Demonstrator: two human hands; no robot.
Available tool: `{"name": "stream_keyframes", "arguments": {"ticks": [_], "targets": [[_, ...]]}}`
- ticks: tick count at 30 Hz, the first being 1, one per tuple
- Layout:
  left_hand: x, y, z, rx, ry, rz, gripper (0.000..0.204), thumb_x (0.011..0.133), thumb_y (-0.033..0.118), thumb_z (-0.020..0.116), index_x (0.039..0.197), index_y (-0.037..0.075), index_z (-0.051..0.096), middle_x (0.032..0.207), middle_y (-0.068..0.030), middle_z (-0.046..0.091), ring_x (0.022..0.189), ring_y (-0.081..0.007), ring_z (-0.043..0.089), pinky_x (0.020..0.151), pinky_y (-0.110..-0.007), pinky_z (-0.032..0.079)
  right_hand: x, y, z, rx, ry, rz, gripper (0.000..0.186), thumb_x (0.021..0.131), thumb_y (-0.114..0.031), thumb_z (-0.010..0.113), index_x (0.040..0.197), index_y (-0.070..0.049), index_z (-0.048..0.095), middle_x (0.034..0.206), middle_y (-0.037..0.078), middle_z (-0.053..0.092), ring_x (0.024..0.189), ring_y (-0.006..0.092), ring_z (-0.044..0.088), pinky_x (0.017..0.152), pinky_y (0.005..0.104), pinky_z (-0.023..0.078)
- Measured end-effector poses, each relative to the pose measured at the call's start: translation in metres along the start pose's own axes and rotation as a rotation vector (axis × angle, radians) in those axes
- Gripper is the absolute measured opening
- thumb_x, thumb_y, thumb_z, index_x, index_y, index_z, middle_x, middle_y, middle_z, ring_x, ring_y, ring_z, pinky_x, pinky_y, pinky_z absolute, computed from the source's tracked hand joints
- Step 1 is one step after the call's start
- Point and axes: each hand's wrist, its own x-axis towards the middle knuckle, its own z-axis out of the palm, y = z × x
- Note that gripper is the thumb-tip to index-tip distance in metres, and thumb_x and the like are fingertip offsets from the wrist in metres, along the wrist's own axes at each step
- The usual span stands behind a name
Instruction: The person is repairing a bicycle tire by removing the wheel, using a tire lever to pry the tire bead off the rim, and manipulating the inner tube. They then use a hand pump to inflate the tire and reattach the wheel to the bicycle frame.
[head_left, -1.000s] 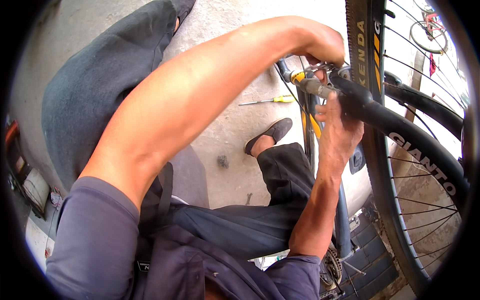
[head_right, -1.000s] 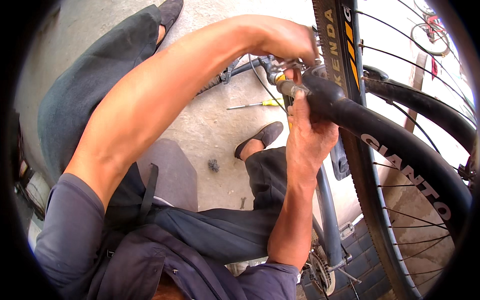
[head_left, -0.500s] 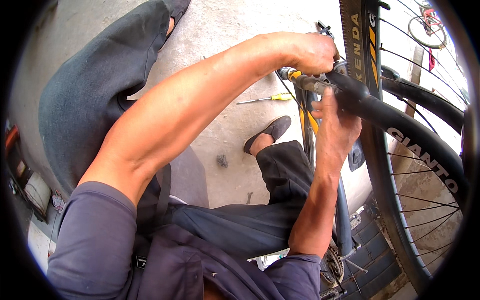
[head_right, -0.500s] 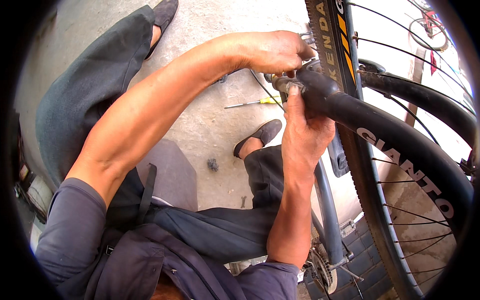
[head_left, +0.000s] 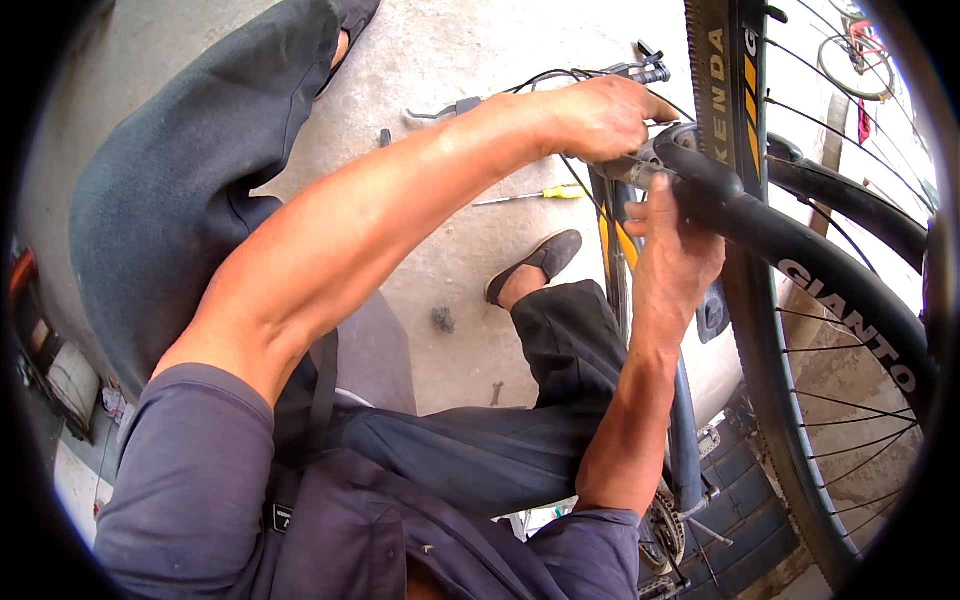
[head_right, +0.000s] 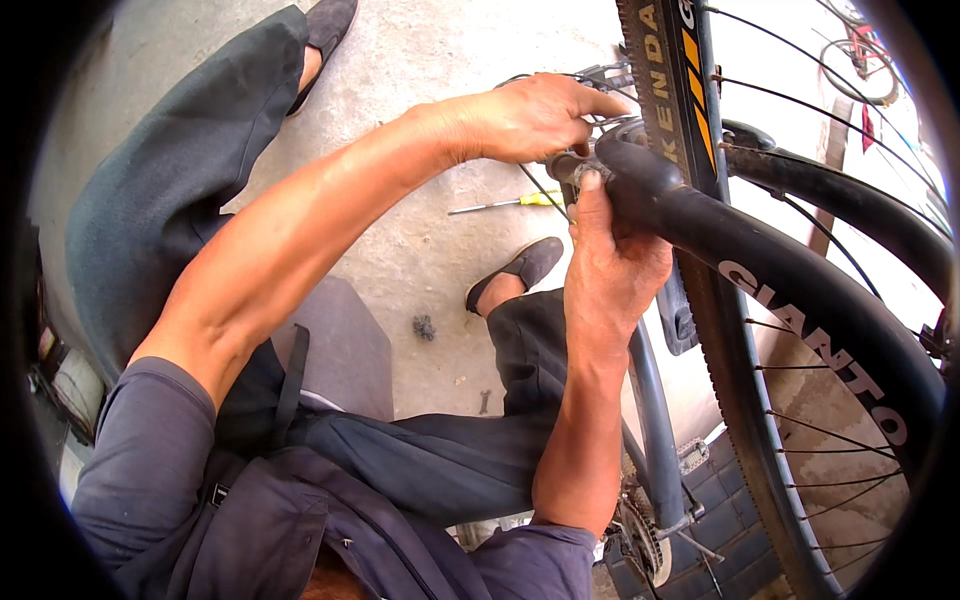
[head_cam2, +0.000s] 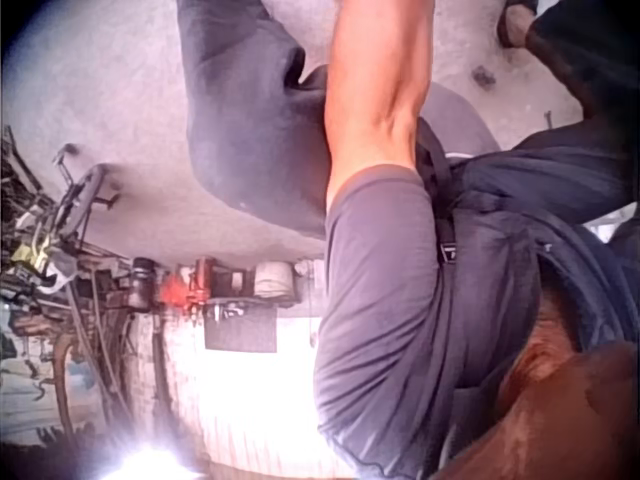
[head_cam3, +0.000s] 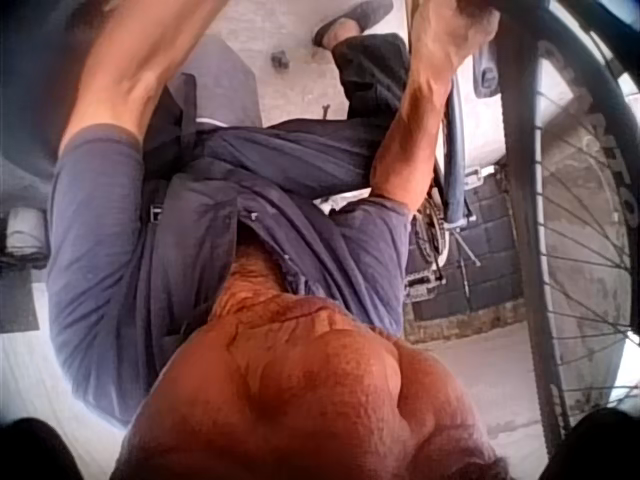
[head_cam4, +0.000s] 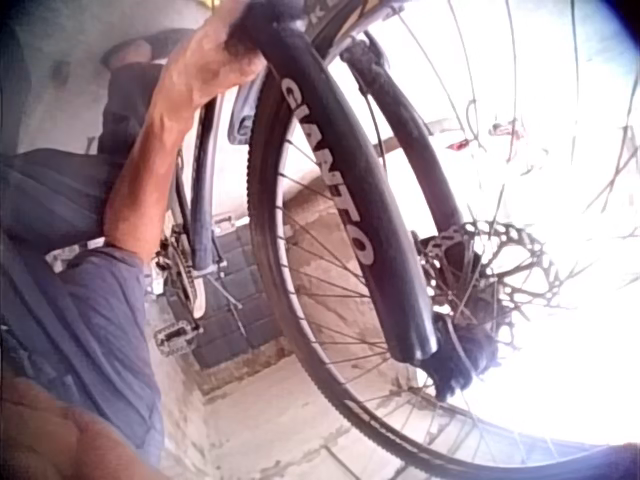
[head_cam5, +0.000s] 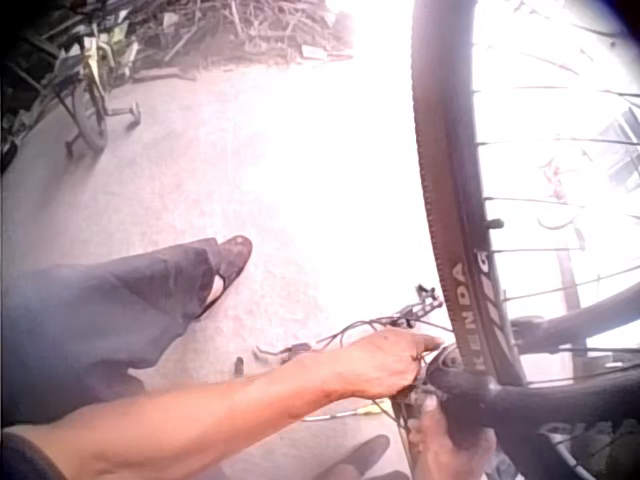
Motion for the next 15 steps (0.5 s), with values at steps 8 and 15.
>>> {"name": "stream_keyframes", "arguments": {"ticks": [8, 15], "targets": [[0.027, 0.031, -0.02, 0.017, -0.223, -0.236, 0.02, 0.074, 0.008, 0.053, 0.071, -0.003, 0.068, 0.066, -0.0159, 0.065, 0.064, -0.0259, 0.066, 0.059, -0.036, 0.053, -0.001, -0.002, -0.002, -0.053, -0.017, -0.011, 0.031, 0.084, 0.0, 0.065, 0.113, 0.003, 0.054, 0.089, 0.006, 0.061, 0.069, 0.0076, 0.056, 0.056, 0.0204, 0.044], [0.029, 0.035, -0.025, -0.056, -0.262, -0.254, 0.032, 0.068, 0.007, 0.049, 0.091, -0.006, 0.067, 0.083, -0.0215, 0.067, 0.073, -0.0273, 0.066, 0.065, -0.039, 0.052, 0.0, -0.001, 0.0, -0.009, -0.014, -0.008, 0.031, 0.084, -0.001, 0.065, 0.113, 0.002, 0.054, 0.089, 0.006, 0.062, 0.068, 0.0074, 0.055, 0.055, 0.0203, 0.044]]}}
